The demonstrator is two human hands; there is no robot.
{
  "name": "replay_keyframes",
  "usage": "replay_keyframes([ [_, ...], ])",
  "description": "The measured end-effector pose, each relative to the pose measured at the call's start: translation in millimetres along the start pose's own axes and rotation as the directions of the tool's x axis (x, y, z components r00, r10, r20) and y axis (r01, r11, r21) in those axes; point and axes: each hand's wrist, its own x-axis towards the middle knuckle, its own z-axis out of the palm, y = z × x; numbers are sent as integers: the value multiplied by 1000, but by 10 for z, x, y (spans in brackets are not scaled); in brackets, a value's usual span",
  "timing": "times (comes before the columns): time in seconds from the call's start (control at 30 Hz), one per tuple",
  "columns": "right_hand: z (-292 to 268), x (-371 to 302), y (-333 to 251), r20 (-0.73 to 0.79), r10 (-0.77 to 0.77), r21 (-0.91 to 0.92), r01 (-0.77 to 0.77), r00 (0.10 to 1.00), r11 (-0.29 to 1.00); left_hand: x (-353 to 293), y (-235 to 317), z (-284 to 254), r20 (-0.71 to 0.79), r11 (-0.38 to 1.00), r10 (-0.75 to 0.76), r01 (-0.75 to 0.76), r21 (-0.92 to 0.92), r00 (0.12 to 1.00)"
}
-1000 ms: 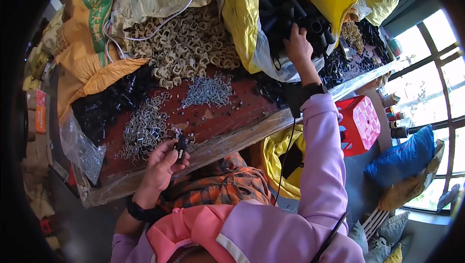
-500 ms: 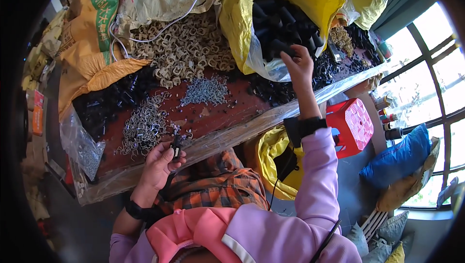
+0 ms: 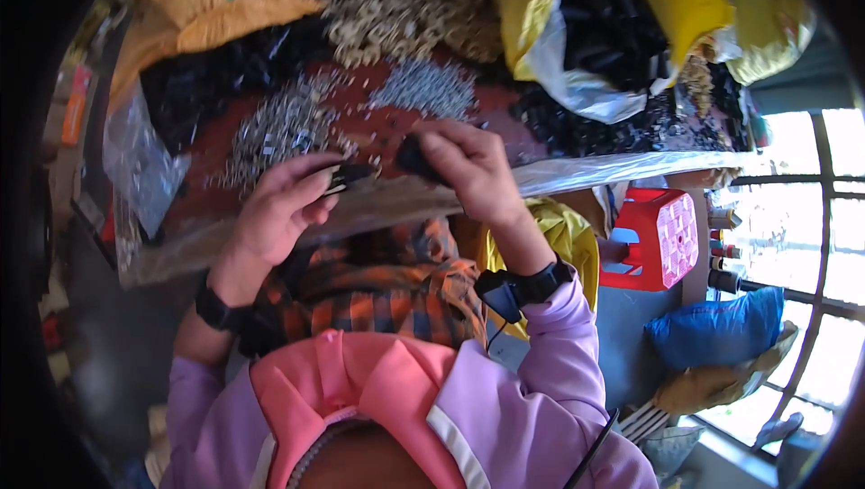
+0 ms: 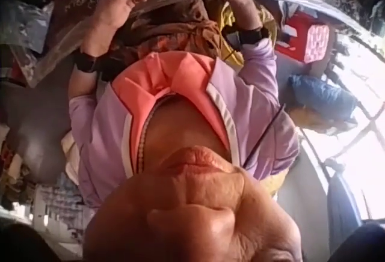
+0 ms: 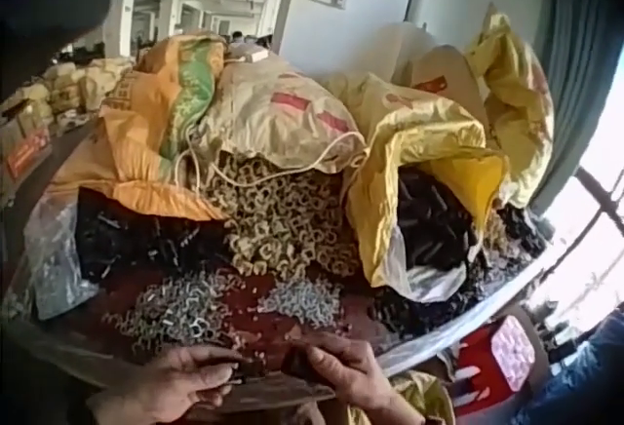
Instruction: Assembling small metal and plastic components into completed parts at a workbench.
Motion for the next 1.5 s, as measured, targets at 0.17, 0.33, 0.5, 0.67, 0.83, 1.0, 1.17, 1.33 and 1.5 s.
replay_keyframes([
  [0.17,331,26,177,373,-233,-375,376,898,847,60,-89,-46,81,980,5,-21,196,997],
  [0.33,461,-39,324,235,-203,-468,294,951,834,85,-213,-123,31,944,32,-40,328,999],
  [0.5,622,-106,333,160,-389,-513,413,907,753,87,-248,-172,-25,979,-94,97,181,995],
  [0.67,579,-137,336,176,-258,-545,312,950,778,46,-242,-138,-75,986,-75,85,143,994],
  [0.83,514,-150,317,414,-225,-336,377,882,863,25,-274,-149,29,979,47,-52,196,998],
  [1.0,456,-246,216,617,-278,-165,466,737,869,-13,-385,-24,120,991,56,-70,117,991],
  [1.17,291,-327,189,676,-223,-212,475,702,854,-44,-442,102,222,995,-44,22,101,974],
  [1.33,10,-586,240,380,-210,-301,335,901,893,-70,-392,41,237,993,-105,88,83,966],
  [1.5,-787,-1085,518,-240,-126,-341,38,963,939,3,-1,-371,-47,963,51,-37,266,998],
])
